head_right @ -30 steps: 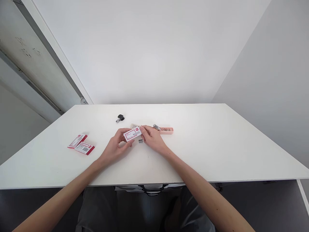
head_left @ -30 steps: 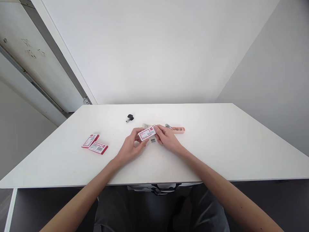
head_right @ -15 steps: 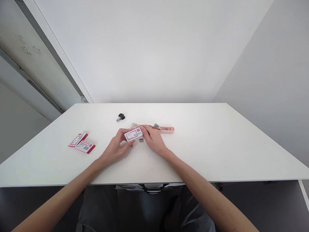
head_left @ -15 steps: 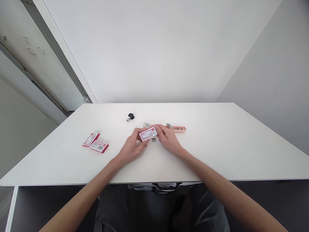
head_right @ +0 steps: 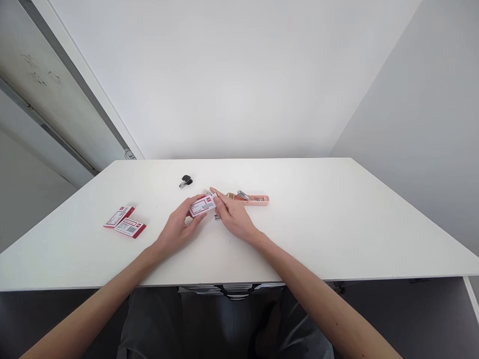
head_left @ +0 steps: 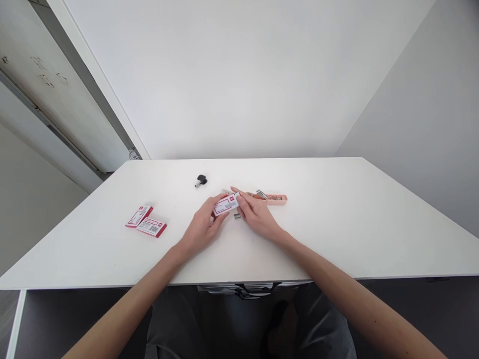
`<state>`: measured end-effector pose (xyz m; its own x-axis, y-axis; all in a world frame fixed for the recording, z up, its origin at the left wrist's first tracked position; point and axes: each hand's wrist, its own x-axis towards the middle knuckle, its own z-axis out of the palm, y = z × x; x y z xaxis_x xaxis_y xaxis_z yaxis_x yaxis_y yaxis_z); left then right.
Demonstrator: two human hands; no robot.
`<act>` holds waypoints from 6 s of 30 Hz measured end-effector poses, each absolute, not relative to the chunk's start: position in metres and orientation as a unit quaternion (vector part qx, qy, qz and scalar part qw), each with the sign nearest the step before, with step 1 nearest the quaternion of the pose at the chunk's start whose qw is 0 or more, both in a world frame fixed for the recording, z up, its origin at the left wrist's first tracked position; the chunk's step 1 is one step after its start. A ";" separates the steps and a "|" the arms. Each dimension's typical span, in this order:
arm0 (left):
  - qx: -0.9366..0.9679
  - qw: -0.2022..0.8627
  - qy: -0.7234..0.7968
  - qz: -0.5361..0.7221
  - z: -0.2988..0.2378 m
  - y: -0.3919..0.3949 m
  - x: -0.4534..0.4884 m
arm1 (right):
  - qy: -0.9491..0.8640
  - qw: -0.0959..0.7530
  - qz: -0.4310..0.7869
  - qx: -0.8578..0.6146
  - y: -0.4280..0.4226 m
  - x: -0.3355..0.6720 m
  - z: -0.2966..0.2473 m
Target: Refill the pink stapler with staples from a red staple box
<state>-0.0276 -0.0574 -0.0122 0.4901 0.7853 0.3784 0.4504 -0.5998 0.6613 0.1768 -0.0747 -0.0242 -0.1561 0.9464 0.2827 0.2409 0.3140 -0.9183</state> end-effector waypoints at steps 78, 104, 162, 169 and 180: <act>0.833 0.202 0.431 0.284 -0.013 -0.065 -0.026 | -0.633 0.481 0.502 -0.340 -0.079 0.183 -0.011; 0.830 0.183 0.443 0.286 -0.013 -0.065 -0.025 | -0.628 0.487 0.491 -0.357 -0.078 0.184 -0.012; 0.885 0.158 0.350 0.264 -0.020 -0.060 -0.026 | -0.684 0.481 0.304 -0.456 -0.080 0.180 -0.023; 0.882 0.167 0.277 0.342 -0.035 -0.053 -0.030 | -0.697 0.464 0.333 -0.433 -0.080 0.180 -0.023; 0.881 0.168 0.223 0.381 -0.024 -0.055 -0.027 | -0.680 0.440 0.466 -0.356 -0.080 0.181 -0.014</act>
<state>-0.0274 -0.0549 -0.0236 0.6101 0.5204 0.5975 0.2645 -0.8446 0.4656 0.1810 -0.0799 -0.0145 -0.3593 0.8942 0.2669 0.0734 0.3122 -0.9472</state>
